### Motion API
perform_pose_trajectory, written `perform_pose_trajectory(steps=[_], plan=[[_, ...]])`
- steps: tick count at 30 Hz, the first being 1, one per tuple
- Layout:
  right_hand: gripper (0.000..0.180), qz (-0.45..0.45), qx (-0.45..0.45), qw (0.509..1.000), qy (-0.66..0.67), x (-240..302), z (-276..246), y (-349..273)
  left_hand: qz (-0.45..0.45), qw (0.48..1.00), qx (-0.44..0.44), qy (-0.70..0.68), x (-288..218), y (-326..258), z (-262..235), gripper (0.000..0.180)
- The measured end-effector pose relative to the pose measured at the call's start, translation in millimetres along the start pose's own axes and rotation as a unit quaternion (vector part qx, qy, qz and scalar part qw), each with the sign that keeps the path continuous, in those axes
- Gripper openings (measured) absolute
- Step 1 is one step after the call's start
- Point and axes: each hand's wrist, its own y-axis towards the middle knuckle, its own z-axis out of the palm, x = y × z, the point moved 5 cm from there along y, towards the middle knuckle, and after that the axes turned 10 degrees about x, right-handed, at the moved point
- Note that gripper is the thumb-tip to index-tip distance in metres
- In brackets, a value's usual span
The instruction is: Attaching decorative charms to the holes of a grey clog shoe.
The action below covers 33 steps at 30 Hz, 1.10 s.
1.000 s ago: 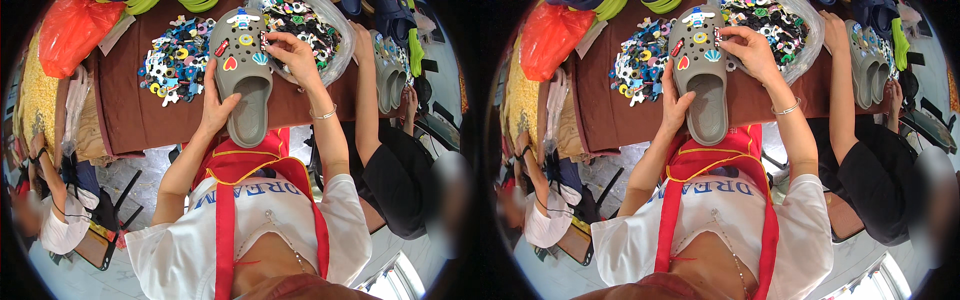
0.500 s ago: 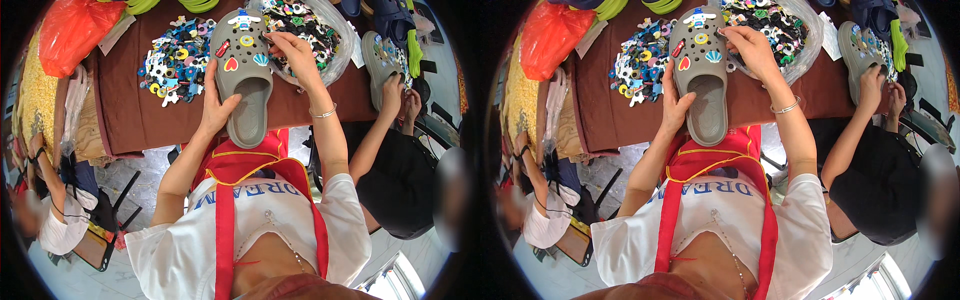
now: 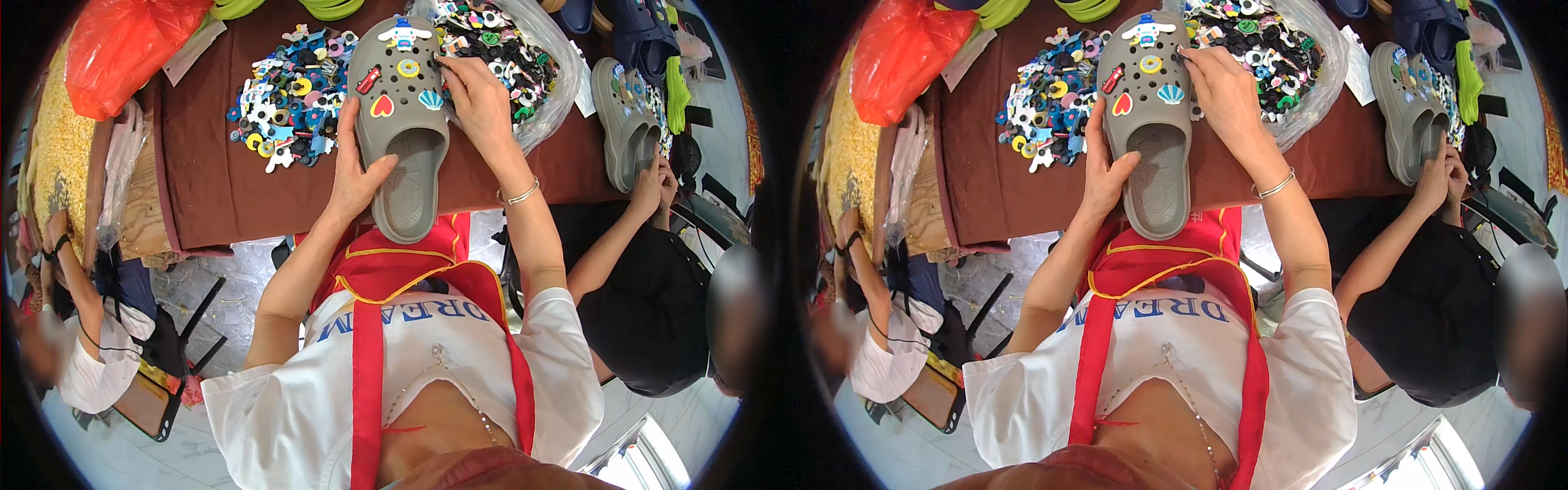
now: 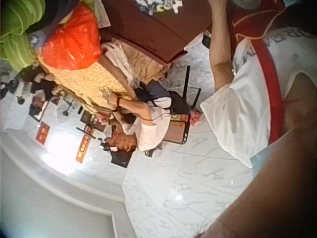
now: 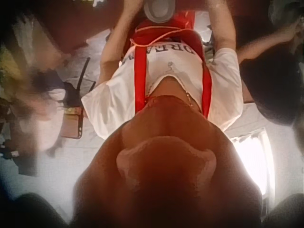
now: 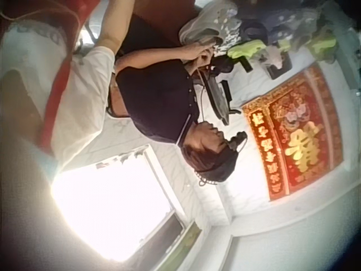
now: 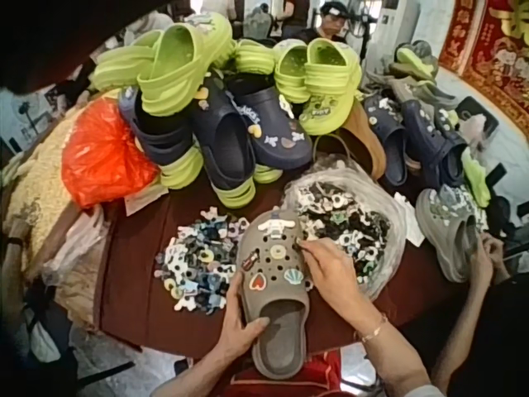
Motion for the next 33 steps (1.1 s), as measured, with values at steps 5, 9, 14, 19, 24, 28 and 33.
perform_pose_trajectory(steps=[5, 9, 14, 19, 24, 28, 33], plan=[[0.023, -0.060, -0.011, 0.995, -0.080, 0.7, 2.7, 0.9, -0.003, 1.000, 0.001, -0.012, 1.2, -0.8, -0.1, 0.091], [0.028, -0.092, -0.018, 0.990, -0.104, 0.0, 3.9, 1.7, 0.004, 1.000, -0.002, 0.005, 3.1, -1.0, -1.7, 0.092], [0.032, -0.114, -0.008, 0.987, -0.112, 0.8, 4.2, 5.1, -0.003, 1.000, -0.008, 0.006, 2.7, -1.3, -1.3, 0.091], [0.027, -0.111, -0.003, 0.986, -0.121, 6.0, 6.2, 5.1, -0.006, 1.000, -0.016, 0.024, 1.9, -2.2, -2.9, 0.089], [0.023, -0.112, 0.011, 0.990, -0.083, 0.3, 6.0, 6.0, -0.003, 0.999, -0.023, 0.034, 2.4, -2.5, -3.9, 0.089], [0.021, -0.105, 0.011, 0.992, -0.075, -3.9, 10.9, 7.4, -0.010, 0.999, -0.027, 0.029, 4.0, -2.9, -6.6, 0.089], [0.026, -0.135, 0.012, 0.985, -0.108, -8.4, 14.3, 7.9, -0.007, 0.999, -0.024, 0.045, 4.5, -2.5, -8.6, 0.088]])
